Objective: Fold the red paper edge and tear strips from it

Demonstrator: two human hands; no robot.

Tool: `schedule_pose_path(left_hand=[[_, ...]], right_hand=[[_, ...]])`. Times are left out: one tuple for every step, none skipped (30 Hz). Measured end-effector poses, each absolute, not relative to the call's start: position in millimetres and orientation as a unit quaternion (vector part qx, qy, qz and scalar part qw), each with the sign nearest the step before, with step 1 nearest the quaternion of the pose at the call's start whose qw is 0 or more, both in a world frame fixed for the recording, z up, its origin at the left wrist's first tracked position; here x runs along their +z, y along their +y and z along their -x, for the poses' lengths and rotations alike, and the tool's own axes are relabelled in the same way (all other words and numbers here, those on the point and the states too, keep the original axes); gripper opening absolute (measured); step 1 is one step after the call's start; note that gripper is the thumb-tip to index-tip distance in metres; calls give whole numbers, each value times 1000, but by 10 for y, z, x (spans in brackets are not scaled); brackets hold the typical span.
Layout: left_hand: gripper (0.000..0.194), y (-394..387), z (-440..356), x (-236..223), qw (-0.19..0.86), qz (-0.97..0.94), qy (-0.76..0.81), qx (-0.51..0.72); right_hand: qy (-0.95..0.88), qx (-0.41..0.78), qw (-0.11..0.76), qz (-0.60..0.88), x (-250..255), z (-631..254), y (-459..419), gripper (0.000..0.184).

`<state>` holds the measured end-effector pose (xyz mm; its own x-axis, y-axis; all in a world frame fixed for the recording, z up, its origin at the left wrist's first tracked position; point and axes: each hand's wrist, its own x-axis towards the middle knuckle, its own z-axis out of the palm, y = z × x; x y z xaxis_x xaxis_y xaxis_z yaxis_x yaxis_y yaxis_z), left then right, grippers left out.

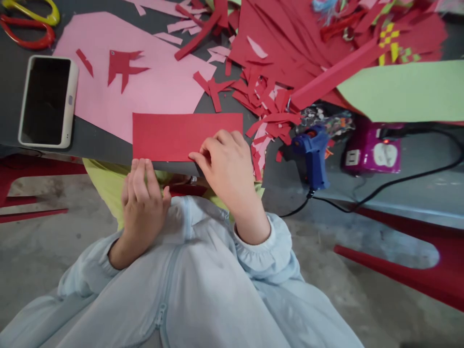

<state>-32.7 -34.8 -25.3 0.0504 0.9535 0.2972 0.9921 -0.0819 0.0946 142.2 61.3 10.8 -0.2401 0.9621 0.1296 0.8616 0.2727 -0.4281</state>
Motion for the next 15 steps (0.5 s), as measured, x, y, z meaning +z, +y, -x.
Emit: schedule_pose_path(left_hand=[[66,-341,336,-246,82,720,-673,-148],[64,-334,345,-239,98,721,-670,-150],[62,-329,352,-230,114,724,-664,-150],[60,-326,358,-222,129,728,-657,-147],[59,-326,361,-214,141,731,-652,-144],[58,-328,361,-208,149,733,-649,-142],[58,-331,357,-204,150,733,-648,-141],[59,-334,349,-202,146,732,-650,-140],[61,-335,339,-201,141,731,-653,-138],[63,-335,326,-201,135,731,-655,-136],[64,-333,312,-199,134,731,-656,-133],[65,-328,298,-196,137,729,-658,-128],[66,-323,286,-191,144,728,-659,-123],[67,-317,276,-183,149,727,-660,-117],[67,-313,269,-173,151,729,-658,-112]], right_hand=[[-777,135,183,587,110,-1422,617,22],[-778,133,180,587,112,-1421,620,23],[-780,131,177,586,114,-1420,623,23],[-781,130,175,585,116,-1419,625,23],[-783,128,172,584,119,-1418,626,22],[-783,128,170,584,121,-1417,627,22],[-784,127,169,584,123,-1415,626,22],[-784,127,169,584,125,-1415,625,23],[-784,126,169,583,127,-1414,624,23],[-785,126,169,583,129,-1414,623,23],[-785,125,167,583,131,-1414,621,23],[-786,125,165,582,135,-1414,621,24],[-788,125,162,581,139,-1414,621,24],[-789,125,159,581,144,-1413,622,23],[-789,125,156,581,149,-1412,623,23]])
